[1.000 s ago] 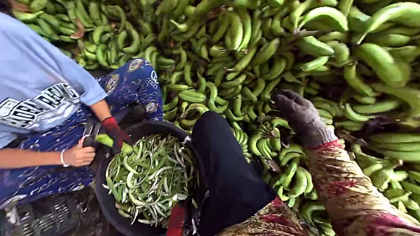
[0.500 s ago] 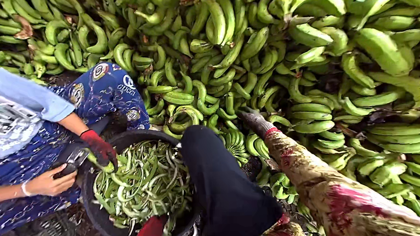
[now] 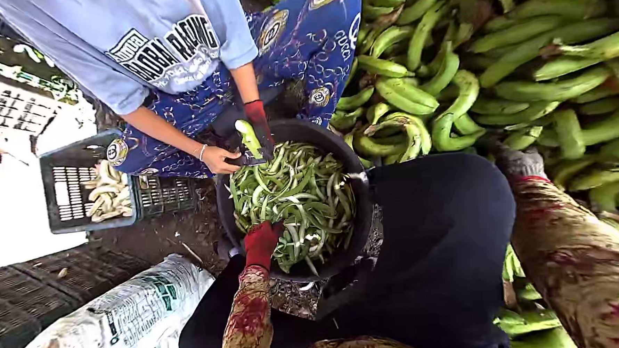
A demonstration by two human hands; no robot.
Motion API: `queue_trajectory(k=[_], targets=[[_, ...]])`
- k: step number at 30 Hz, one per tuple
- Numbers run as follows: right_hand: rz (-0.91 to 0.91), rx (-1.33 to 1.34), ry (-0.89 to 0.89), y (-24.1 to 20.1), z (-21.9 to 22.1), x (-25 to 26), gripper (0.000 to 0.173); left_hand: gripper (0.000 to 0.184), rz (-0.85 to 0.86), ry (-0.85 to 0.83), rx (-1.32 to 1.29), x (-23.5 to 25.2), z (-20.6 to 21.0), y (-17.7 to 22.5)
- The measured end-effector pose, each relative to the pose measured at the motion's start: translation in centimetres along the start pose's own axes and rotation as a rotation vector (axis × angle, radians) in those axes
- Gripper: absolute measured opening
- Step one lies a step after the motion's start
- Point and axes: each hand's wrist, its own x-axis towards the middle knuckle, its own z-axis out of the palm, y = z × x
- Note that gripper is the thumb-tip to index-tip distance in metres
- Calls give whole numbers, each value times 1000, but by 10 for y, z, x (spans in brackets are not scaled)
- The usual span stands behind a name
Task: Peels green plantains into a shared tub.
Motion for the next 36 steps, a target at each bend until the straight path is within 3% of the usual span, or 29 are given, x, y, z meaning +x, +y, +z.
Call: queue_trajectory(k=[4,8,13,17,21,23,27,33,36], targets=[[-86,195,40,16,-22,-25,78,50,5,10,-58,-1,-7,16],[-230,318,54,19,-53,-47,79,48,50,162,-232,-4,-18,47],[-396,360,171,-42,-99,-95,74,53,146,150,-336,-8,-37,99],[-569,459,118,-105,-118,-150,68,67,255,102,-537,-30,-17,93],[-715,606,-58,-151,-80,-228,55,46,447,179,-1200,-69,14,92],[-684,631,-196,-147,-42,-254,57,39,534,277,-1627,-102,21,103],[-594,600,-449,-115,49,-314,53,48,490,360,-2107,-128,30,113],[-596,313,-905,-32,121,-394,59,39,194,438,-2194,-103,68,51],[-583,119,-969,-11,137,-402,67,33,129,444,-2135,-95,102,30]])
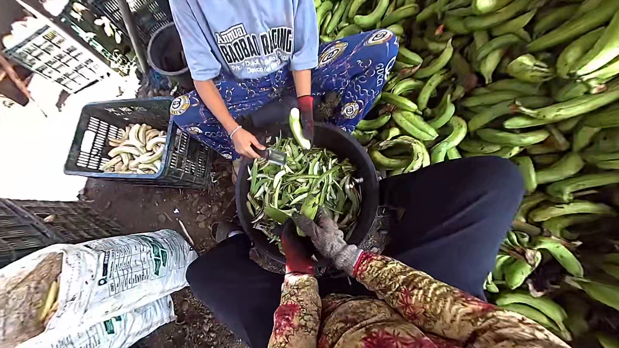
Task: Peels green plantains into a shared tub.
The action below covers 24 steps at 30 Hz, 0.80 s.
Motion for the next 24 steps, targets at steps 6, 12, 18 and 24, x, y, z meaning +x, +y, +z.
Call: queue_trajectory(k=[6,12,18,24], targets=[[-4,188,-85,3,0,-20,59,30,-104,227,-82,30,-30,-31],[77,353,-85,-21,-48,9,61,40,-227,178,300,45,-35,-28],[-12,990,-96,-18,-104,27,48,39,-89,-86,305,45,-34,4],[93,1052,181,-28,-109,53,49,47,112,-464,332,-4,-10,42]])
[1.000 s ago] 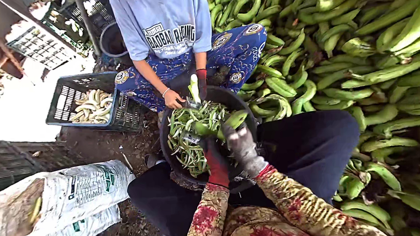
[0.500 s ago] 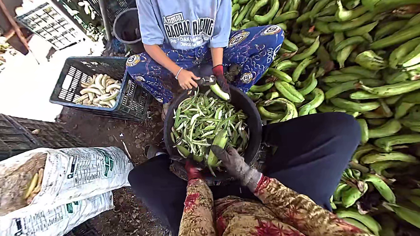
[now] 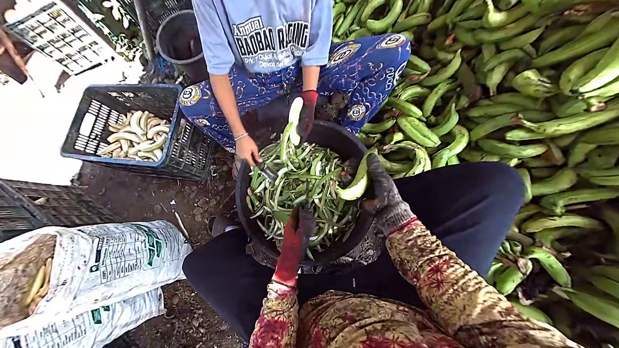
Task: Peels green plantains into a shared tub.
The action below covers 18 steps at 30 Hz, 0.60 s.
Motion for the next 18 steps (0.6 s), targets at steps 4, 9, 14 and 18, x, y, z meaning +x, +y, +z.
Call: queue_trajectory(k=[4,9,14,18], targets=[[-46,-177,159,11,3,5,56,59,242,-178,395,-6,9,1],[7,-290,250,21,3,1,61,49,206,-122,685,-11,33,6],[48,-301,217,27,-3,0,57,45,190,-131,759,-12,42,9],[78,-333,196,31,-11,2,59,50,266,-118,782,-10,41,6]])
